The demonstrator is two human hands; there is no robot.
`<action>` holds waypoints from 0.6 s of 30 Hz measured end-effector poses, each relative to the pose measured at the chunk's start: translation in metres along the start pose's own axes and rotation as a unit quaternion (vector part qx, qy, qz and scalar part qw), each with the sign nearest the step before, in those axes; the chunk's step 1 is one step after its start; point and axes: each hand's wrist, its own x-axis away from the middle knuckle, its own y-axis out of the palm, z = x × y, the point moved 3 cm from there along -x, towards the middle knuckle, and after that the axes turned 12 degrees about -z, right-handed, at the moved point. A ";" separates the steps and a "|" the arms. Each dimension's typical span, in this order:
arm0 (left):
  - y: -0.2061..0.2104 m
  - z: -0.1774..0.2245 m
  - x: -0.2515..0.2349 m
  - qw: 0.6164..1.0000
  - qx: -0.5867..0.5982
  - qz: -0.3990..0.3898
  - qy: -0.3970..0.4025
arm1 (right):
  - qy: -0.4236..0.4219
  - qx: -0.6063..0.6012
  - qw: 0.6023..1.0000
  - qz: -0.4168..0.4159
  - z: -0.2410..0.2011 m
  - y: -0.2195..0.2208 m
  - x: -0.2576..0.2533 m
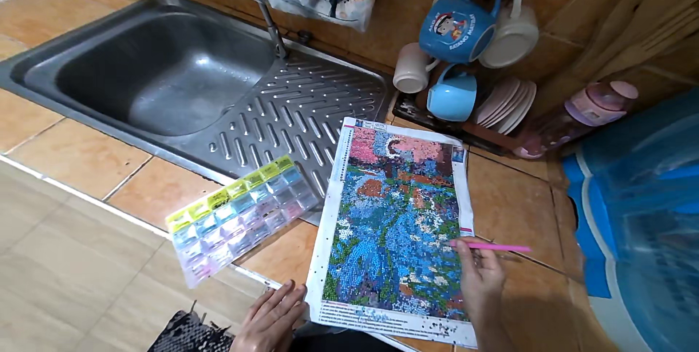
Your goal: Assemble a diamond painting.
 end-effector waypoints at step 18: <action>0.002 0.001 0.000 1.000 -0.008 0.025 0.001 | 0.008 -0.188 0.981 -0.053 -0.051 0.040 -0.009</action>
